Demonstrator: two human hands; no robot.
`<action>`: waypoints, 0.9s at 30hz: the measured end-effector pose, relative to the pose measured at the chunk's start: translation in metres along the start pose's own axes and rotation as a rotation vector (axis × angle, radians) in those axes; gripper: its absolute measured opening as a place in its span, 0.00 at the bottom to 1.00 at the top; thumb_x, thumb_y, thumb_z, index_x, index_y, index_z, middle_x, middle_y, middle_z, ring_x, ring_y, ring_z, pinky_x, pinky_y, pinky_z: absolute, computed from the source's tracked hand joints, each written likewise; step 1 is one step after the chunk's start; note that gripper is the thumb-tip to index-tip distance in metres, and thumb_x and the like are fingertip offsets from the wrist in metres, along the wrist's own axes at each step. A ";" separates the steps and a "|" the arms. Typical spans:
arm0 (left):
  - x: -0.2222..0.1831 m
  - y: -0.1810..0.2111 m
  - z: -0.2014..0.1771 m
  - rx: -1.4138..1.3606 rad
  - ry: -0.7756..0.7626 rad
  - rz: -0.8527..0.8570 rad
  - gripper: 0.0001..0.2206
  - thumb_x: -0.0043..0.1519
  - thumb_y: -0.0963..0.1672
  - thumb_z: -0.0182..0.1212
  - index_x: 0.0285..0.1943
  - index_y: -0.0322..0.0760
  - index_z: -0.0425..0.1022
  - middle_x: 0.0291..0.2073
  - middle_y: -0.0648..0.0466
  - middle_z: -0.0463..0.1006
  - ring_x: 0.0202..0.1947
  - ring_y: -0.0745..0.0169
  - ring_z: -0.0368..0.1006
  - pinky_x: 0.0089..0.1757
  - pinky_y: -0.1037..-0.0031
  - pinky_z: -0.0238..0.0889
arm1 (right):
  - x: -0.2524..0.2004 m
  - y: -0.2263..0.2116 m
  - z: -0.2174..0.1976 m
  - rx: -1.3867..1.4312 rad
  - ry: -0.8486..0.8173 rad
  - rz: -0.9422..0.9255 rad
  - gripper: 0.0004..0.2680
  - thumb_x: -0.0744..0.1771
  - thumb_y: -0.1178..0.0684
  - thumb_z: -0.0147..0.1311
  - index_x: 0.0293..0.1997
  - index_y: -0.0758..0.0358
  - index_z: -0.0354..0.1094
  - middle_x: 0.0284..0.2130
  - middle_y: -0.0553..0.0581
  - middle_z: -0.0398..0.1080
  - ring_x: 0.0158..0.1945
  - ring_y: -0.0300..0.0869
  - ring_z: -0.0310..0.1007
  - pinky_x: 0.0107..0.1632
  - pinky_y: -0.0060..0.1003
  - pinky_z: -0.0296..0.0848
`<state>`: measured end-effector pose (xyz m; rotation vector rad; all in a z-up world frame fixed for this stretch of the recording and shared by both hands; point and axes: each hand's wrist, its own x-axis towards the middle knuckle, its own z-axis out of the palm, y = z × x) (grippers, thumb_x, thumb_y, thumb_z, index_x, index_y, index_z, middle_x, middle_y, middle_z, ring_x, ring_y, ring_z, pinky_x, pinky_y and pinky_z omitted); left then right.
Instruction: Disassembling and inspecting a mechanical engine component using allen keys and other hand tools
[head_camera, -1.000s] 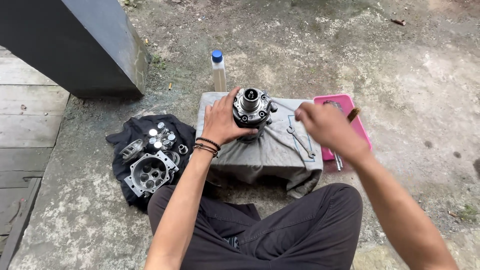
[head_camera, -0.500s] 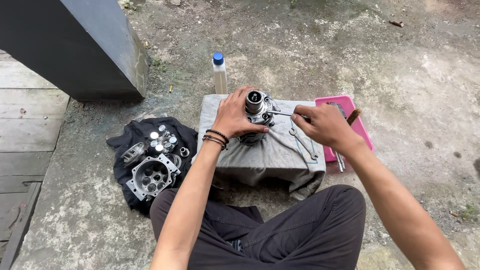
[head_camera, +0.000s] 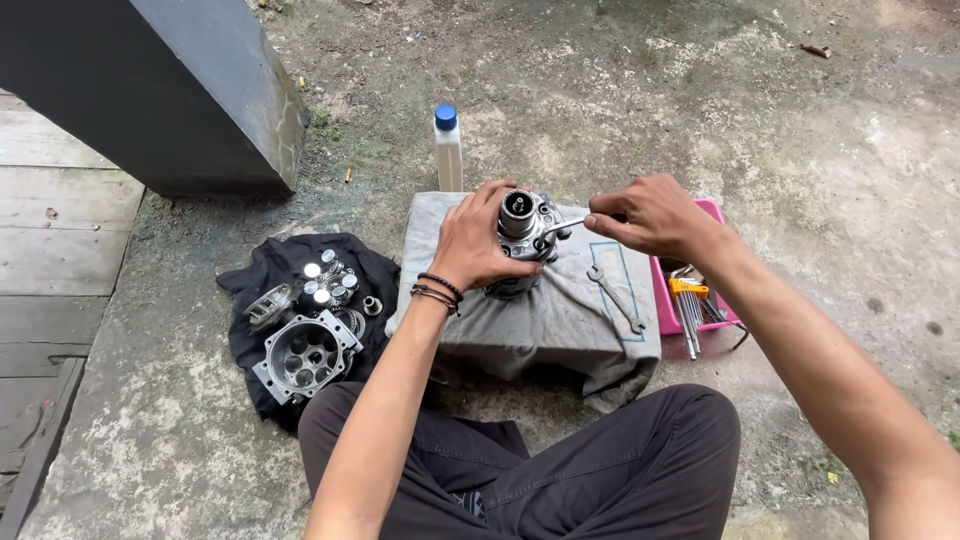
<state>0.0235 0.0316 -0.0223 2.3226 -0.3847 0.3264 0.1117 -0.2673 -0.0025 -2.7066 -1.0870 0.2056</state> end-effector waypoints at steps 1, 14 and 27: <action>0.000 0.001 -0.001 0.002 0.001 -0.003 0.43 0.31 0.62 0.74 0.60 0.55 0.70 0.59 0.64 0.70 0.55 0.49 0.73 0.49 0.57 0.66 | 0.000 -0.001 -0.003 0.001 -0.001 -0.003 0.16 0.70 0.37 0.39 0.60 0.35 0.73 0.09 0.56 0.57 0.14 0.46 0.55 0.33 0.40 0.61; -0.009 0.013 0.015 0.042 0.131 -0.095 0.46 0.32 0.62 0.72 0.65 0.61 0.66 0.57 0.60 0.70 0.49 0.44 0.77 0.48 0.55 0.69 | -0.025 -0.070 -0.038 -0.205 -0.062 0.045 0.20 0.72 0.34 0.35 0.26 0.52 0.65 0.12 0.62 0.65 0.23 0.59 0.73 0.34 0.48 0.67; -0.014 0.025 0.015 0.070 0.241 -0.081 0.48 0.33 0.67 0.70 0.65 0.55 0.70 0.56 0.54 0.71 0.44 0.35 0.75 0.46 0.52 0.66 | -0.052 -0.103 -0.007 -0.259 0.237 0.334 0.24 0.70 0.27 0.41 0.22 0.54 0.67 0.12 0.68 0.63 0.27 0.67 0.74 0.34 0.57 0.70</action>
